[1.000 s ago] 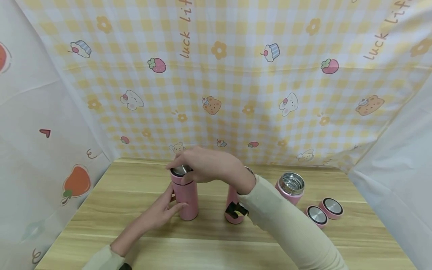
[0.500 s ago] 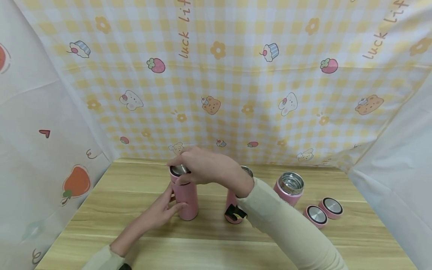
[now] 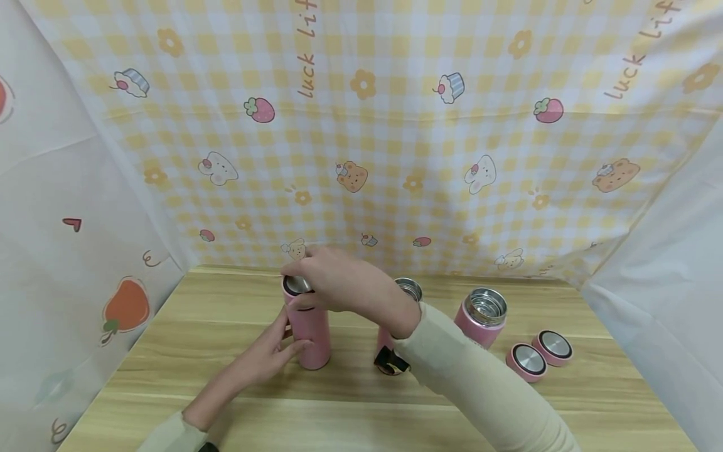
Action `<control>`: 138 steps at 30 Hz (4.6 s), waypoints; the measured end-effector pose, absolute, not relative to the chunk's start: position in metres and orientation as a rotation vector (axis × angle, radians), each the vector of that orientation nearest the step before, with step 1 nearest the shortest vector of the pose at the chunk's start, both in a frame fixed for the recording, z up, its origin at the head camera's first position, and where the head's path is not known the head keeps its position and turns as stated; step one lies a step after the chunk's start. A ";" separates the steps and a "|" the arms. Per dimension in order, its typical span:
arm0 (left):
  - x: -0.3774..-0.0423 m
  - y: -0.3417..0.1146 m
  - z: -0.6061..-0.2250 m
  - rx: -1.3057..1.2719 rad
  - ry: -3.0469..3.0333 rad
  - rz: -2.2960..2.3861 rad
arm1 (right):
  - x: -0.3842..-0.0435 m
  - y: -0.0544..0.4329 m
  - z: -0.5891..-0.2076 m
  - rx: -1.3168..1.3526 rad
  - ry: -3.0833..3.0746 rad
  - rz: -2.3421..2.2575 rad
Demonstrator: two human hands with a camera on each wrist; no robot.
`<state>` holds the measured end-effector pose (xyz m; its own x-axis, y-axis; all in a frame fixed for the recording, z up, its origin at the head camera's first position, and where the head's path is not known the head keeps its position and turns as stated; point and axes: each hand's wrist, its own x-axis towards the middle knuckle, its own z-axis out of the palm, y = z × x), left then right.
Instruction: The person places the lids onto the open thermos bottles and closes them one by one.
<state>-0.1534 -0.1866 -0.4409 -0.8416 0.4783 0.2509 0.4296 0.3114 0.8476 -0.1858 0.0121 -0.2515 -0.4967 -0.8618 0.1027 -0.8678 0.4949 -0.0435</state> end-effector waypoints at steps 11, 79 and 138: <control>-0.154 -0.187 -0.441 0.908 2.496 1.600 | -0.185 0.014 -0.256 1.515 -2.615 0.110; -0.153 -0.186 -0.438 0.878 2.500 1.602 | -0.178 0.011 -0.254 1.378 -2.720 0.135; -0.160 -0.188 -0.434 0.663 2.445 1.846 | -0.193 0.018 -0.251 1.700 -2.655 0.343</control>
<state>-0.1601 -0.1885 -0.4342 -0.9105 0.3341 0.2439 0.3259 0.2166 0.9202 -0.1930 0.0184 -0.2511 -0.4252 -0.9005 0.0908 -0.8941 0.4023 -0.1969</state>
